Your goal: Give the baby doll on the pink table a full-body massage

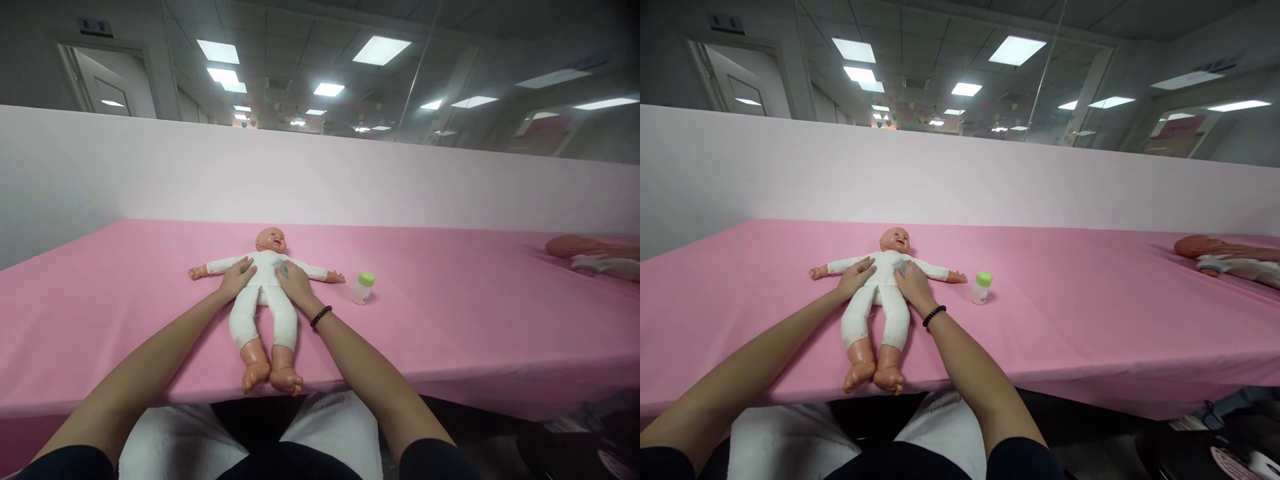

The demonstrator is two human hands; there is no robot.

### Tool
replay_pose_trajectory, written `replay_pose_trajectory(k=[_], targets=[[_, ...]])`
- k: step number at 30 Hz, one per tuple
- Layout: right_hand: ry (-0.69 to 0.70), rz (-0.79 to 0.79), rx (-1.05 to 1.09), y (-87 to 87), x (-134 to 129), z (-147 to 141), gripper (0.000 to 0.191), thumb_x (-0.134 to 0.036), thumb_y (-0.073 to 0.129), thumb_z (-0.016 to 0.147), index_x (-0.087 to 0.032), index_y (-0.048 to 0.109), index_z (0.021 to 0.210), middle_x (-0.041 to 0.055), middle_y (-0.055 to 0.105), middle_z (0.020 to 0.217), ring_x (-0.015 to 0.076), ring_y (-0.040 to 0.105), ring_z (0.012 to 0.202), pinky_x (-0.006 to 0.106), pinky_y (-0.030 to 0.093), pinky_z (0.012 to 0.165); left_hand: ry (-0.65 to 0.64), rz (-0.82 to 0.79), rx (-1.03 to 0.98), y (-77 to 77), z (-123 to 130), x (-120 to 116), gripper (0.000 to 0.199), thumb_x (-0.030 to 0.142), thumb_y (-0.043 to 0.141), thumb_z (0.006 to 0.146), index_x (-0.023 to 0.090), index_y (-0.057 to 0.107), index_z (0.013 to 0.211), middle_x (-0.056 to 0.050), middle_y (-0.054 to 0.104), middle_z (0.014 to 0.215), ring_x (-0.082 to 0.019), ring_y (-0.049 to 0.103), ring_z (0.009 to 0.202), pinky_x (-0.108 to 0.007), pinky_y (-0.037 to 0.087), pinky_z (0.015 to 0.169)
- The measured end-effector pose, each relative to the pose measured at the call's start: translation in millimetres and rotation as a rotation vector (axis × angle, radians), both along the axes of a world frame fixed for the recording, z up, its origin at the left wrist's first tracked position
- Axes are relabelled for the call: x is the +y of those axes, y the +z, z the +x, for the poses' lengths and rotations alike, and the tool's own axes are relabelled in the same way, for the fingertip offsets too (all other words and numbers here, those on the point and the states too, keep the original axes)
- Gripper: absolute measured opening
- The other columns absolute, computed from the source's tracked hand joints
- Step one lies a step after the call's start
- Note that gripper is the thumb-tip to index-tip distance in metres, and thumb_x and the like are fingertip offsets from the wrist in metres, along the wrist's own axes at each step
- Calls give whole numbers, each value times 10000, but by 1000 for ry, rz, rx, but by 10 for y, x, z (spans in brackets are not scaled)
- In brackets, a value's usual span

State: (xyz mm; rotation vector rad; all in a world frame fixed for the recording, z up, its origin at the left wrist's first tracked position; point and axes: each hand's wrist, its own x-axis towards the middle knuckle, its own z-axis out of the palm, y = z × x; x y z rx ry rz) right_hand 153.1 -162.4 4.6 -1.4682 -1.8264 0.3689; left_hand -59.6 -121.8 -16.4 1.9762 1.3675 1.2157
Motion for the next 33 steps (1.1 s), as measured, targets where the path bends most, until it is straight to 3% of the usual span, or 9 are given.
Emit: replay_pose_trajectory(k=[4,9,14,18,22,25,27,30,33], targets=[[211,158,26,-31,29,37,407,-329,441,1010,-138,725,1229,134,698,1316,248,623,1279,377,422,1152,-163,143,-86,14,-11,-62,565,580,602,889,133,765,1195,-137,723,1275,-333,591,1329,-496,417,1171],[449,99,-2,-86,117,75,598,-458,369,1043,-112,516,1508,117,451,1588,232,335,1534,420,214,1286,-339,148,-19,20,-51,-59,627,603,590,909,144,704,1321,-134,624,1420,-347,468,1442,-530,329,1230],[404,-27,-80,-67,129,89,682,-588,312,1049,-194,366,1603,78,195,1704,258,89,1603,488,56,1296,-371,93,121,-18,-88,28,673,597,467,963,193,549,1495,-69,410,1614,-300,219,1569,-511,133,1295],[309,-122,-74,-29,102,62,683,-609,339,1041,-257,306,1626,69,80,1725,272,13,1607,548,17,1278,-310,30,201,-33,-89,64,686,559,413,976,196,460,1555,-54,300,1670,-286,133,1588,-509,97,1293],[198,-174,-69,-20,106,27,727,-548,324,1053,-161,189,1653,86,60,1727,252,-9,1607,497,23,1291,-224,-50,194,-12,-49,50,726,543,388,979,163,368,1597,-81,222,1692,-263,105,1591,-477,85,1293],[134,-187,-85,-6,90,11,773,-535,304,1054,-62,148,1646,117,72,1722,251,30,1606,434,56,1299,-104,-125,169,23,-11,4,762,525,412,968,102,338,1598,-127,172,1700,-269,128,1587,-439,121,1291],[81,-169,-109,24,45,6,772,-524,319,1052,-19,208,1625,161,140,1708,271,118,1597,414,124,1292,-20,-120,173,56,3,-42,708,502,429,965,93,427,1543,-159,283,1670,-293,254,1559,-435,215,1269],[-30,-73,-160,92,-58,-1,611,-465,368,1049,-44,514,1467,216,489,1542,298,468,1435,391,341,1189,70,-37,230,109,-2,-120,507,469,436,965,141,676,1269,-152,669,1371,-338,601,1305,-467,439,1112],[-90,1,-188,134,-128,-5,458,-377,363,1053,-115,734,1115,180,744,1157,282,695,1084,385,479,1008,111,70,222,137,-21,-171,432,441,441,963,179,771,1055,-87,792,1081,-312,723,1049,-439,532,960]])
